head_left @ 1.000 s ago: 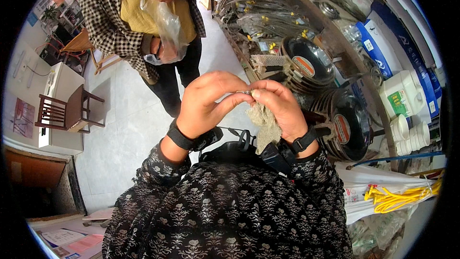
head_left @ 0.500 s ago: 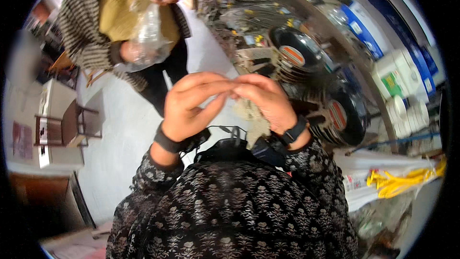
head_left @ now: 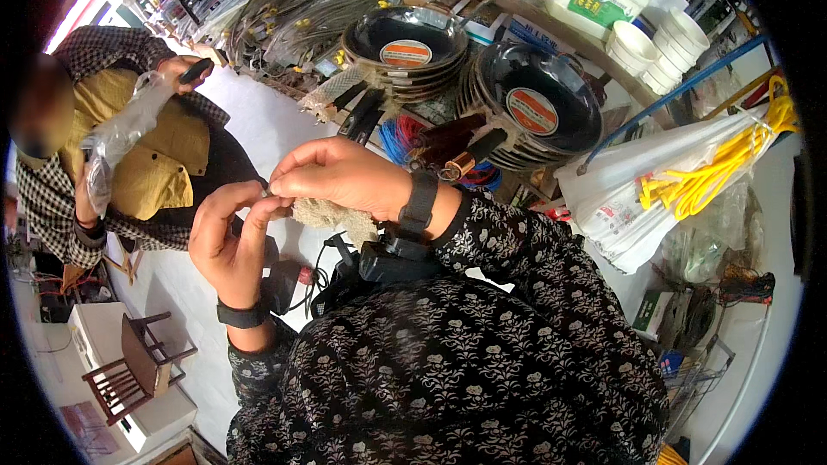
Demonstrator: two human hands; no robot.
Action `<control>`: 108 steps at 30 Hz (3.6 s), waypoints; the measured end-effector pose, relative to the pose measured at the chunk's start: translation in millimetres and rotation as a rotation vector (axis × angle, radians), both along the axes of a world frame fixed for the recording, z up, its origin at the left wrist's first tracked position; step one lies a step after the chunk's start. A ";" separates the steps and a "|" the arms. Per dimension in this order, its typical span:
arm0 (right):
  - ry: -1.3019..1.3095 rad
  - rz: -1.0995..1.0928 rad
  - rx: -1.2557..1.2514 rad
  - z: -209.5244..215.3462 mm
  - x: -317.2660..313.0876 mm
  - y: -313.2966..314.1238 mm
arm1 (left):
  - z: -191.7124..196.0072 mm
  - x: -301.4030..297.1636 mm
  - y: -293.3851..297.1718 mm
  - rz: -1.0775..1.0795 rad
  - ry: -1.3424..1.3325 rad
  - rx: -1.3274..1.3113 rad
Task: The person picks up a screw from a container and inserts it into a black plastic component while holding the component with a cloth.
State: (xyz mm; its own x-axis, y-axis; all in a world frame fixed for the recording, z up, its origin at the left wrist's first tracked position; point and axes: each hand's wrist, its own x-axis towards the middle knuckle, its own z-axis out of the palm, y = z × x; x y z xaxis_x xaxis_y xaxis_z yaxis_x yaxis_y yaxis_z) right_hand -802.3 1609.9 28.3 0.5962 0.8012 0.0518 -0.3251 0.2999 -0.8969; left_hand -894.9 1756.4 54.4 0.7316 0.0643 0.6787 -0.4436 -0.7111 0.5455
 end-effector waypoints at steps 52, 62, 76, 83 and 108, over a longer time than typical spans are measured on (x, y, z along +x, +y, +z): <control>-0.201 0.003 -0.168 12.9 -16.9 10.4 | -1.7 -10.2 20.6 0.024 0.124 0.024; -0.059 0.005 -0.129 12.1 -17.6 14.8 | 3.0 -11.5 13.9 -0.016 0.159 -0.300; -0.077 -0.049 -0.168 10.7 -14.1 12.0 | 5.3 -14.4 25.8 -0.111 0.006 -0.139; -0.077 -0.029 -0.172 11.9 -14.4 9.8 | 4.3 -15.0 24.3 -0.097 0.004 -0.088; -0.085 -0.048 -0.142 10.3 -9.3 3.5 | 0.8 -9.1 17.3 -0.113 0.022 -0.161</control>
State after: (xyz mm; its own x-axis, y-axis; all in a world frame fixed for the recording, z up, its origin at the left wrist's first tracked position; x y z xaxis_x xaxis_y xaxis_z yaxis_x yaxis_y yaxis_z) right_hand -811.6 1613.3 38.6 0.6323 0.7747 -0.0081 -0.2349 0.1817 -0.9549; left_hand -904.0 1773.7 55.2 0.7546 0.0875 0.6503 -0.5027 -0.5600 0.6586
